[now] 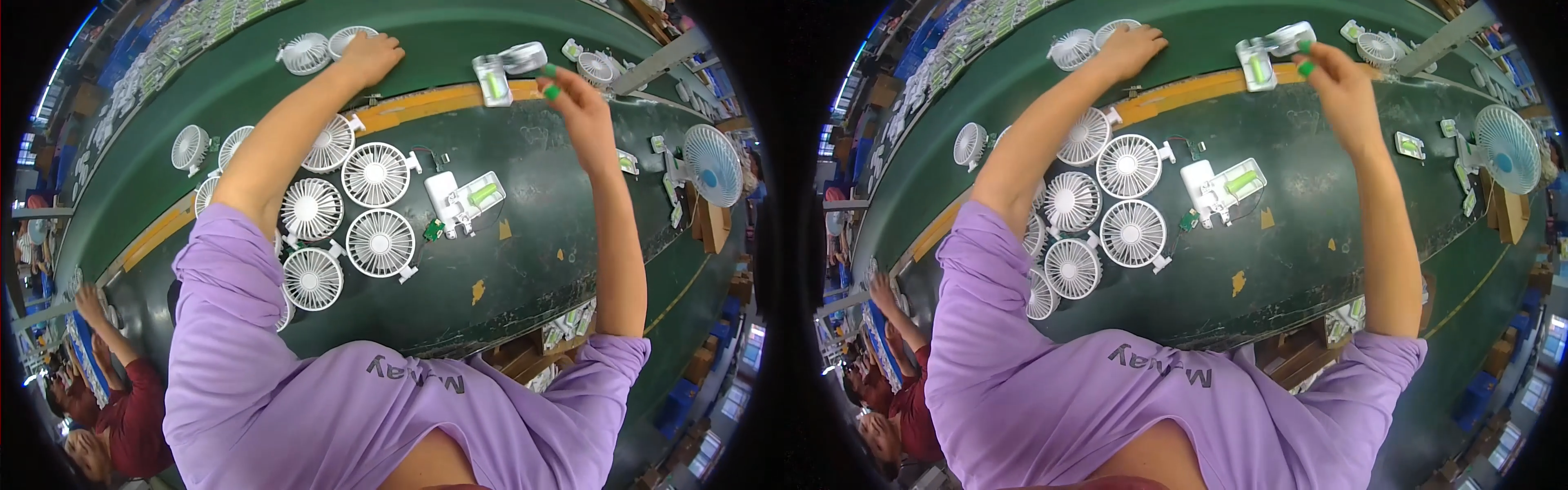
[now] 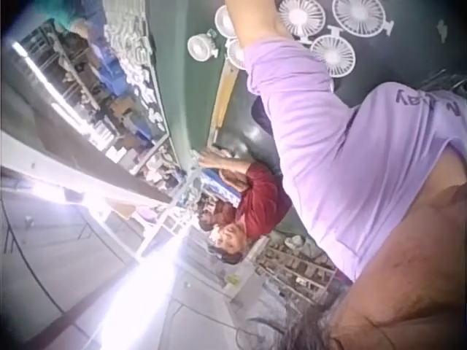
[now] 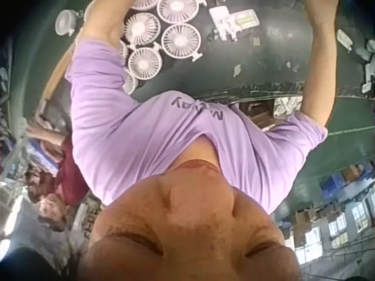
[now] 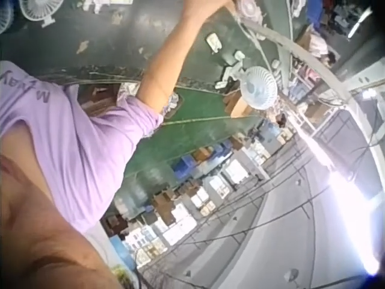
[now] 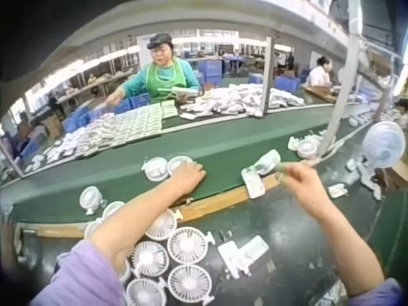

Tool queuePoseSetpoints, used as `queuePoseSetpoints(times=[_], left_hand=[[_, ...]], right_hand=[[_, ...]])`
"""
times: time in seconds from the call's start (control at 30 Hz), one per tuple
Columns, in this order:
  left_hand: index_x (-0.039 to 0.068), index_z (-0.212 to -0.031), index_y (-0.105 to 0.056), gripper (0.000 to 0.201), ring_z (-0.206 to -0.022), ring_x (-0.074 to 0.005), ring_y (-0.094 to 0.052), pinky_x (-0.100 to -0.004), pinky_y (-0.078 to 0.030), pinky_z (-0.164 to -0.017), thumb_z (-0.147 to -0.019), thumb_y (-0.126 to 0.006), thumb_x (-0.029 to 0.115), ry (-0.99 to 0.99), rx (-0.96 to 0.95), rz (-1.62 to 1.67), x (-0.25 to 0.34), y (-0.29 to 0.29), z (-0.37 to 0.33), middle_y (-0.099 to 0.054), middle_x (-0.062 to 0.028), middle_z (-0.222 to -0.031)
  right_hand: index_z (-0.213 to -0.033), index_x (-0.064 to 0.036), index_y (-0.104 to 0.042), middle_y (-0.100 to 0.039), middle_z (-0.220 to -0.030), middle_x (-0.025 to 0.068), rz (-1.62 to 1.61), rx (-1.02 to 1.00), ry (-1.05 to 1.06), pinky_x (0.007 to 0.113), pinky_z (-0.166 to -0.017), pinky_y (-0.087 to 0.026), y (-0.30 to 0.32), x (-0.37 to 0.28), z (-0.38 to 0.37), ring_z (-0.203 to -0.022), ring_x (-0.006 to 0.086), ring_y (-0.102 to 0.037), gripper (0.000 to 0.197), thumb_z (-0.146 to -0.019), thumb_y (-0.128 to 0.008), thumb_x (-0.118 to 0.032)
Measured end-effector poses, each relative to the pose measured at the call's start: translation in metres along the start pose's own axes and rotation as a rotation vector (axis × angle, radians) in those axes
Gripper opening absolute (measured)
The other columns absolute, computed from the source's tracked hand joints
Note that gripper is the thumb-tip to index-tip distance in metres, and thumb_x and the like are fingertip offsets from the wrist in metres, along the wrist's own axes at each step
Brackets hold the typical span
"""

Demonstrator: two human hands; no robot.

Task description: The person assembles portable fans by connecting the wiring between the fan heads, circuit boards, and battery housings by hand, fitting the components into the plastic casings, and placing the assembled fans onto the conveyor belt.

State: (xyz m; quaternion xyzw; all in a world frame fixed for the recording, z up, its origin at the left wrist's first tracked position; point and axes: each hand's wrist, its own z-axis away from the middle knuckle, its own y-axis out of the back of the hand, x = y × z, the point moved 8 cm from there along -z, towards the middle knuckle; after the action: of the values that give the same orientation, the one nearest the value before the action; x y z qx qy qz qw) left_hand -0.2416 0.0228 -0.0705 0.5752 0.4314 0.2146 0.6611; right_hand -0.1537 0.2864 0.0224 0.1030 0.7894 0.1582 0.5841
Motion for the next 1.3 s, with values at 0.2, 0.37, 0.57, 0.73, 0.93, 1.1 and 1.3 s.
queuePoseSetpoints(times=[0.2, 0.37, 0.57, 0.73, 0.93, 1.1, 1.3], left_hand=[[0.016, -0.089, -0.070, 0.016, -0.090, -0.0252, -0.065, -0.0450, -0.044, -0.080, -0.081, -0.056, 0.019, 0.253, 0.014, 0.340, -0.044, 0.004, 0.036, -0.069, -0.0055, -0.087], [0.011, -0.097, -0.069, 0.022, -0.091, -0.0293, -0.064, -0.0434, -0.047, -0.083, -0.078, -0.058, 0.012, 0.132, 0.212, 0.482, -0.030, 0.019, 0.059, -0.068, -0.0101, -0.099], [0.003, -0.120, -0.055, 0.043, -0.110, -0.0308, -0.055, -0.0377, -0.048, -0.091, -0.077, -0.053, -0.001, 0.039, 0.024, 0.322, 0.015, 0.013, 0.054, -0.058, -0.0126, -0.121], [0.002, -0.094, -0.064, 0.018, -0.099, -0.0298, -0.060, -0.0402, -0.054, -0.078, -0.078, -0.056, 0.005, 0.159, 0.059, 0.172, 0.016, 0.017, 0.041, -0.061, -0.0132, -0.098], [0.003, -0.096, -0.067, 0.022, -0.086, -0.0314, -0.065, -0.0394, -0.055, -0.076, -0.075, -0.060, 0.005, 0.157, -0.009, 0.230, 0.023, 0.015, 0.040, -0.064, -0.0168, -0.098], [0.000, -0.099, -0.064, 0.022, -0.085, -0.0281, -0.066, -0.0378, -0.055, -0.074, -0.078, -0.056, 0.003, 0.082, 0.080, 0.805, 0.010, 0.021, 0.051, -0.064, -0.0173, -0.096], [-0.007, -0.103, -0.057, 0.021, -0.083, -0.0193, -0.068, -0.0256, -0.055, -0.073, -0.083, -0.055, -0.004, 0.281, 0.086, 1.851, 0.040, 0.063, 0.069, -0.065, -0.0122, -0.095]], right_hand=[[-0.100, -0.0115, -0.062, -0.055, -0.120, 0.0090, 0.675, -0.508, 0.616, 0.043, -0.095, -0.041, -0.071, -0.054, 0.137, -0.112, 0.0307, -0.051, 0.030, -0.071, -0.060, -0.002], [-0.094, -0.0103, -0.063, -0.057, -0.115, 0.0068, 0.692, -0.348, 0.732, 0.041, -0.092, -0.044, -0.083, -0.030, 0.166, -0.108, 0.0281, -0.054, 0.023, -0.071, -0.063, -0.008], [-0.092, -0.0055, -0.061, -0.064, -0.101, 0.0054, 0.165, -0.180, 0.279, 0.034, -0.086, -0.047, -0.081, 0.000, 0.159, -0.095, 0.0200, -0.061, 0.012, -0.081, -0.059, -0.002], [-0.115, 0.0027, -0.050, -0.067, -0.095, 0.0107, -0.475, -0.023, -0.208, 0.025, -0.080, -0.048, -0.054, 0.018, 0.148, -0.087, 0.0130, -0.062, 0.025, -0.092, -0.052, -0.004], [-0.114, 0.0021, -0.057, -0.068, -0.092, 0.0111, -0.362, -0.004, -0.264, 0.026, -0.077, -0.050, -0.027, 0.016, 0.130, -0.082, 0.0133, -0.064, 0.024, -0.092, -0.055, -0.007], [-0.106, 0.0003, -0.062, -0.068, -0.086, 0.0080, -0.386, 0.008, -0.311, 0.024, -0.074, -0.049, -0.029, 0.033, 0.116, -0.079, 0.0124, -0.063, 0.017, -0.092, -0.056, -0.009], [-0.101, -0.0008, -0.064, -0.065, -0.087, 0.0007, -0.350, 0.032, -0.279, 0.020, -0.070, -0.045, -0.040, 0.020, 0.099, -0.078, 0.0065, -0.058, 0.014, -0.090, -0.061, -0.009]])
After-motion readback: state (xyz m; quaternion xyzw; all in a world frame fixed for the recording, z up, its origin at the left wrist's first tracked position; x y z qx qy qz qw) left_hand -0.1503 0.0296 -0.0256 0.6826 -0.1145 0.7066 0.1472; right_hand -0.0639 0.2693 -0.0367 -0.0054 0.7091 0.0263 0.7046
